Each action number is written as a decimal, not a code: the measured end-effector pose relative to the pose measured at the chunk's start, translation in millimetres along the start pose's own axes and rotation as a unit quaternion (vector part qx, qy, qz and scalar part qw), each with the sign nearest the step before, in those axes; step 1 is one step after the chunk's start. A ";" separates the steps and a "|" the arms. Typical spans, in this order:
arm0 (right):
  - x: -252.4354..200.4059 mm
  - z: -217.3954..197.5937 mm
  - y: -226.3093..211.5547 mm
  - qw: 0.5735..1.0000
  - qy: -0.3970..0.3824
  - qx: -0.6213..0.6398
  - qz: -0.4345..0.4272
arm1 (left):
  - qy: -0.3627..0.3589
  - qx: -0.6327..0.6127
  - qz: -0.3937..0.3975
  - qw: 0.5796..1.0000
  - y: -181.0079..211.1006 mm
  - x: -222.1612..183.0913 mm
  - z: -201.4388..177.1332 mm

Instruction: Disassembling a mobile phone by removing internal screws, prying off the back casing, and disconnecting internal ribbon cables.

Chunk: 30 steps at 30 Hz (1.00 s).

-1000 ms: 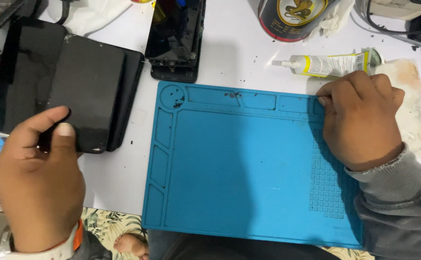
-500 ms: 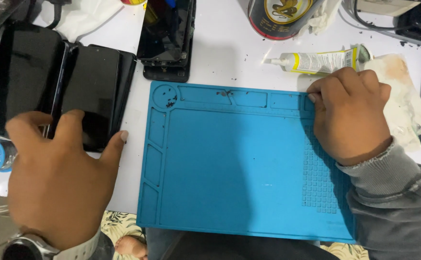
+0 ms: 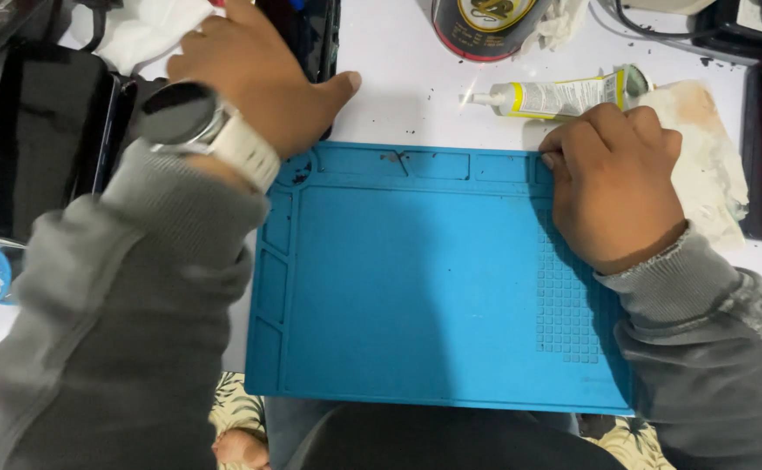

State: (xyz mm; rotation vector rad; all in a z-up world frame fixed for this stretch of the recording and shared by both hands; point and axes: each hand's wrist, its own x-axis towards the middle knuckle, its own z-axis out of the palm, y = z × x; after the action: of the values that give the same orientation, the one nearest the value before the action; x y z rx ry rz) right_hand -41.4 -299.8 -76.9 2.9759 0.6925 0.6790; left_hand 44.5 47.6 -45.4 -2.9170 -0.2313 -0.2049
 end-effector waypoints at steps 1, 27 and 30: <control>0.2 1.2 0.3 1.000 0.001 -0.002 0.001 | 0.002 -0.001 0.001 1.000 3.0 1.9 3.0; 2.4 -0.6 -1.5 1.000 -0.006 0.009 0.008 | 0.157 -0.050 0.034 0.986 46.8 -88.5 -37.8; 1.5 1.2 -0.9 1.000 -0.002 0.007 0.011 | 0.091 -0.031 0.051 0.994 49.2 -131.5 -73.2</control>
State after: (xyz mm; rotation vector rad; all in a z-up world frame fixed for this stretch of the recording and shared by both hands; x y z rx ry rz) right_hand -40.1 -298.3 -77.4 3.0016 0.6675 0.6729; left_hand -84.6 -34.4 -4.4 -2.9369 -0.0478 -0.4657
